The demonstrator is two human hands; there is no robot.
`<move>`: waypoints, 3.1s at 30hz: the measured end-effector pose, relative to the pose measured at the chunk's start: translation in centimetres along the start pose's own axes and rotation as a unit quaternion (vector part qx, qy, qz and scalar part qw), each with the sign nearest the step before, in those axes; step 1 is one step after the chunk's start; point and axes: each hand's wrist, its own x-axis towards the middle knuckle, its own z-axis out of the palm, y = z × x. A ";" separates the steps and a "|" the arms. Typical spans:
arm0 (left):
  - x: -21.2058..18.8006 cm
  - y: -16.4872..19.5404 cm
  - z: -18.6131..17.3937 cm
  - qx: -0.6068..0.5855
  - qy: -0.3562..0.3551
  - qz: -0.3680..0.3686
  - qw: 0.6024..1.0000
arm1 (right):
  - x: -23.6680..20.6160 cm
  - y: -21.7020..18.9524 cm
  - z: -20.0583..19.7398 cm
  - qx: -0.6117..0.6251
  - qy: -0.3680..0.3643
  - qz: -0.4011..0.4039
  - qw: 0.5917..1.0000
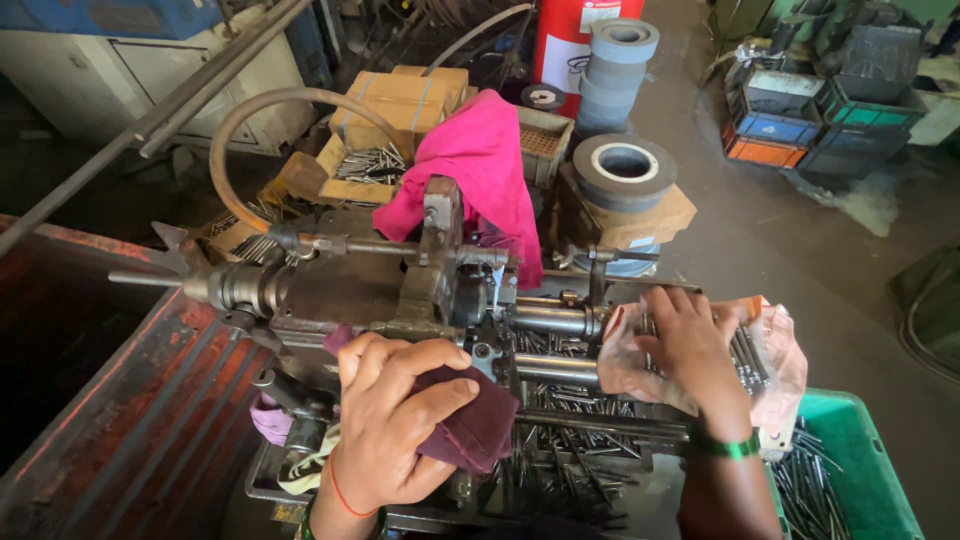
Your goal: The person works at a thread-rolling machine, feeding small metal pins into the machine and turning its handles. They wipe the machined pins with a cloth and place the finished pins on a cloth pad beside the machine, with a green bin of raw pins nearby.
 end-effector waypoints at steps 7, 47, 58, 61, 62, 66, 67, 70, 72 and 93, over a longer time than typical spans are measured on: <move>-0.1 -0.2 0.4 -0.003 0.002 -0.002 1.000 | -2.5 -0.5 2.0 0.142 0.142 -0.054 0.978; 0.4 1.3 0.2 -0.018 -0.069 -0.059 0.996 | 2.4 -9.2 9.9 0.691 0.004 -0.002 0.723; 0.9 1.0 1.9 -0.010 -0.045 -0.066 0.997 | 3.4 -8.4 9.7 0.682 -0.025 -0.001 0.731; 1.4 0.7 2.4 -0.003 -0.033 -0.046 0.998 | 3.4 -8.1 9.4 0.685 -0.028 0.001 0.728; 1.5 0.6 2.6 -0.001 -0.029 -0.049 0.998 | 3.7 -7.9 9.3 0.656 -0.028 0.001 0.755; 1.9 0.7 3.3 0.007 -0.012 -0.050 0.999 | 4.6 -7.5 9.7 0.649 -0.050 -0.016 0.759; 1.9 0.7 3.4 0.009 -0.007 -0.048 0.999 | 4.8 -7.5 10.0 0.654 -0.049 -0.018 0.754; 1.8 0.9 3.6 0.021 -0.009 -0.052 0.998 | 5.1 -7.5 10.8 0.662 -0.053 -0.022 0.747; 1.6 1.0 3.7 0.025 -0.005 -0.051 0.998 | 5.1 -7.5 11.1 0.661 -0.061 -0.020 0.748; 1.2 -0.1 4.9 0.020 0.083 -0.034 0.996 | 5.2 -8.5 9.4 0.598 -0.008 -0.018 0.801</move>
